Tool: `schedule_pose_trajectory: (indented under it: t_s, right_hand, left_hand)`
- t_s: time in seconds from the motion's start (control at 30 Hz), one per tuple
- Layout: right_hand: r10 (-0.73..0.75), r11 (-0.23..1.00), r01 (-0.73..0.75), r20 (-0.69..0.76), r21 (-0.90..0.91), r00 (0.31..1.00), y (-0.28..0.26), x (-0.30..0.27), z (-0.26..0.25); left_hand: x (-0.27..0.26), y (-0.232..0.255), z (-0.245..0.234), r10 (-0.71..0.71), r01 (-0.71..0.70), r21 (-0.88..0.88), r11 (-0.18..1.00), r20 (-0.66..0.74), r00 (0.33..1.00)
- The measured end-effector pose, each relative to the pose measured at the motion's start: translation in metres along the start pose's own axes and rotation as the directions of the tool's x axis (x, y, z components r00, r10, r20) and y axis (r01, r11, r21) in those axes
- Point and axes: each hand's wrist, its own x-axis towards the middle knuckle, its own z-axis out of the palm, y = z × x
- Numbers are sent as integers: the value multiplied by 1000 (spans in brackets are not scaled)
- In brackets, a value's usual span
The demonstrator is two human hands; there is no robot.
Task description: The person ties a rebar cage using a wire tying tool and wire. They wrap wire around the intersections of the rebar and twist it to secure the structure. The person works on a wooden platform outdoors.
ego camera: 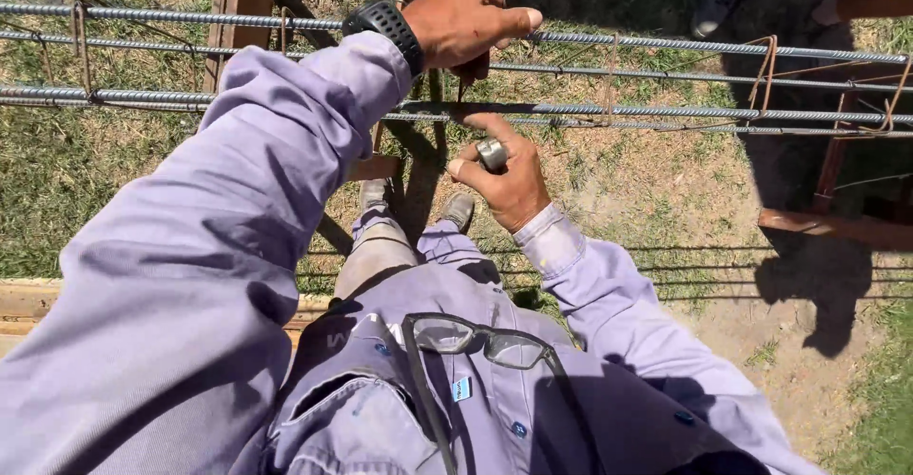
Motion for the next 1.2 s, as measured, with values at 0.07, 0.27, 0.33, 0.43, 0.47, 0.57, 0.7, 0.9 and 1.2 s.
schedule_pose_trajectory:
  t_s: [0.07,0.27,0.33,0.43,0.47,0.57,0.7,0.9,1.2]
  right_hand:
    - [9,995,-16,-61,-101,998,21,-10,15]
    - [-72,982,80,52,-173,996,-38,-37,16]
    - [-83,978,99,95,-182,992,-71,-49,2]
    - [-24,973,80,249,-217,968,-130,-55,-29]
    - [49,955,13,199,-296,979,-149,-52,-36]
    - [89,805,39,186,-592,979,-178,-16,-47]
    - [193,377,342,434,-861,880,-167,45,-24]
    - [242,-204,749,709,-630,663,-106,83,6]
    - [349,358,267,394,-895,850,-118,121,-12]
  left_hand:
    - [16,5,8,-12,3,158,987,53,999]
    - [98,-29,84,202,-106,865,491,6,979]
    - [85,-26,110,342,-78,898,432,-84,936]
    - [52,-9,137,305,96,798,595,-335,891]
    - [43,-4,143,353,47,709,704,-405,843]
    - [58,-5,185,346,-60,458,887,-573,743]
    - [48,-4,195,352,-181,334,925,-574,739]
    - [41,-21,211,532,-401,406,821,-291,795]
    - [-69,-41,154,771,-689,522,503,88,630]
